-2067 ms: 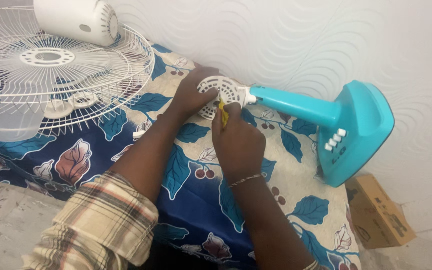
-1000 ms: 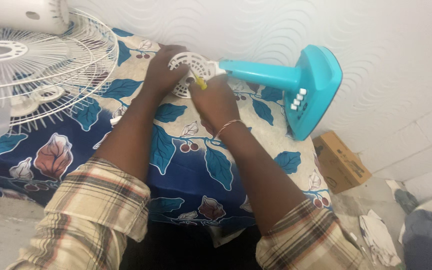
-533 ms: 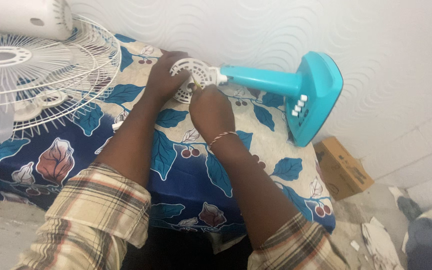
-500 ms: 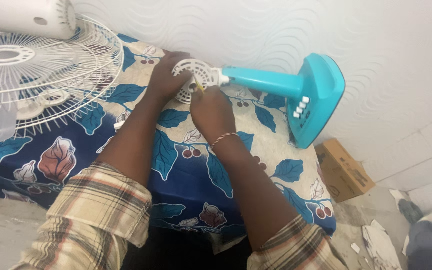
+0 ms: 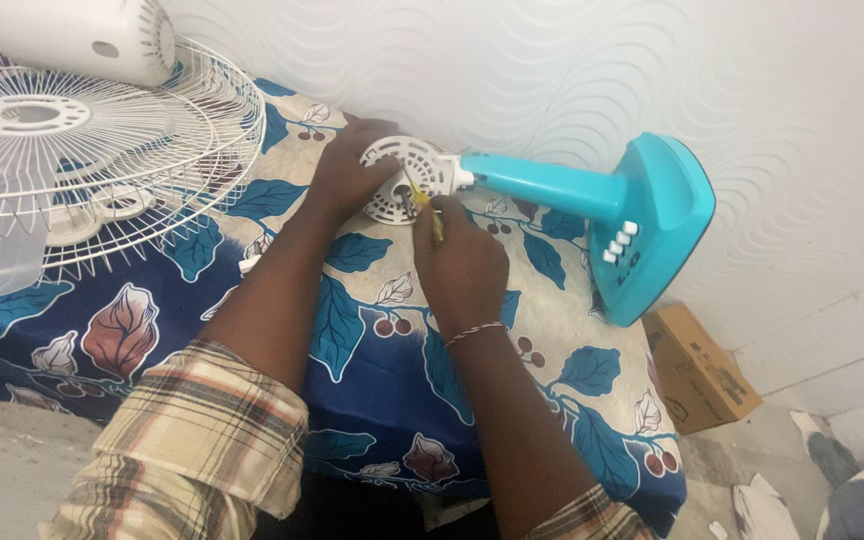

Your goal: The person assembles an electric fan by attaching the motor housing to the fan stand and securing it with a screwdriver. They then attach the fan cage and a white plastic component to the assembly.

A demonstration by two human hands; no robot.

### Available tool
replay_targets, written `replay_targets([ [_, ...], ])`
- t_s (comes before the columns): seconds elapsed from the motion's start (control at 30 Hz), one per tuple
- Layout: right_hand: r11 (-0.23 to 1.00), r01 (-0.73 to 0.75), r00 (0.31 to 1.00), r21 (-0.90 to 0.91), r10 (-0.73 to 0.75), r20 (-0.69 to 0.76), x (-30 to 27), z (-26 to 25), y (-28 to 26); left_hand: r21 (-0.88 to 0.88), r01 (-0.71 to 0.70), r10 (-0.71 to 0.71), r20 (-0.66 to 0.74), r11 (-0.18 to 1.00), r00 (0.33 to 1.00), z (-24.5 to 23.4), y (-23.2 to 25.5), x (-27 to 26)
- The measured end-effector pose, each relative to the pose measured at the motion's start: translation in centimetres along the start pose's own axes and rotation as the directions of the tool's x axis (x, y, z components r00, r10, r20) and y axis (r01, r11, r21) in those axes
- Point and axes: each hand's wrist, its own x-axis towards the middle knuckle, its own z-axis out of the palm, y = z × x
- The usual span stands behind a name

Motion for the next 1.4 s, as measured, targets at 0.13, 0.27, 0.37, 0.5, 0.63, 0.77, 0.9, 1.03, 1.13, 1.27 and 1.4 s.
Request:
replay_targets([
  [0.13,0.992,0.046,0.997,0.118,-0.039,-0.062,0.0,1.0,0.4,0.010,-0.017,0.017,-0.002,1.000,1.000,0.2,0.5,0.0],
  [0.27,0.937,0.152,0.986,0.315,-0.121,-0.116,-0.7,1.7,0.8,-0.006,0.004,-0.004,0.011,1.000,1.000,-0.3,0.9,0.0],
  [0.37,0.927,0.062,0.997,0.370,-0.070,0.008,-1.1,1.8,1.3,-0.012,0.132,-0.132,0.029,0.991,0.991,0.1,1.3,0.0],
  [0.5,0.947,0.037,0.999,0.320,-0.041,0.005,-1.1,2.0,1.7,-0.054,0.001,-0.002,-0.005,0.999,1.000,-0.1,1.2,-0.4],
  [0.63,0.926,0.359,0.903,-0.116,-0.376,-0.207,-1.1,1.8,2.1,-0.064,0.001,-0.001,0.000,0.998,1.000,0.0,0.7,-0.3],
  [0.77,0.954,0.252,0.951,0.164,-0.213,-0.224,-1.4,1.8,1.6,-0.052,0.009,-0.009,0.003,0.999,1.000,0.2,0.3,-0.3],
  [0.9,0.942,0.294,0.945,0.163,-0.261,-0.200,-1.7,1.7,0.9,-0.064,0.047,-0.046,0.016,0.997,0.999,0.1,0.1,-0.4],
  [1.03,0.976,0.083,0.993,0.199,-0.063,-0.104,-1.4,1.8,0.8,0.005,-0.015,0.015,0.010,1.000,1.000,0.0,0.2,-0.5],
  [1.13,0.991,0.110,0.974,0.070,-0.094,-0.205,-1.1,1.6,1.2,0.026,-0.013,0.012,0.022,1.000,1.000,0.1,0.3,-0.5],
  [1.27,0.995,0.035,0.991,0.090,-0.022,-0.133,-0.8,1.0,1.9,0.012,-0.006,0.005,0.018,1.000,1.000,-0.1,0.7,-0.4],
  [1.4,0.999,-0.039,0.995,0.031,0.041,-0.090,-0.8,0.9,2.1,0.066,0.085,-0.088,0.041,0.994,0.995,0.0,1.2,-0.4],
])
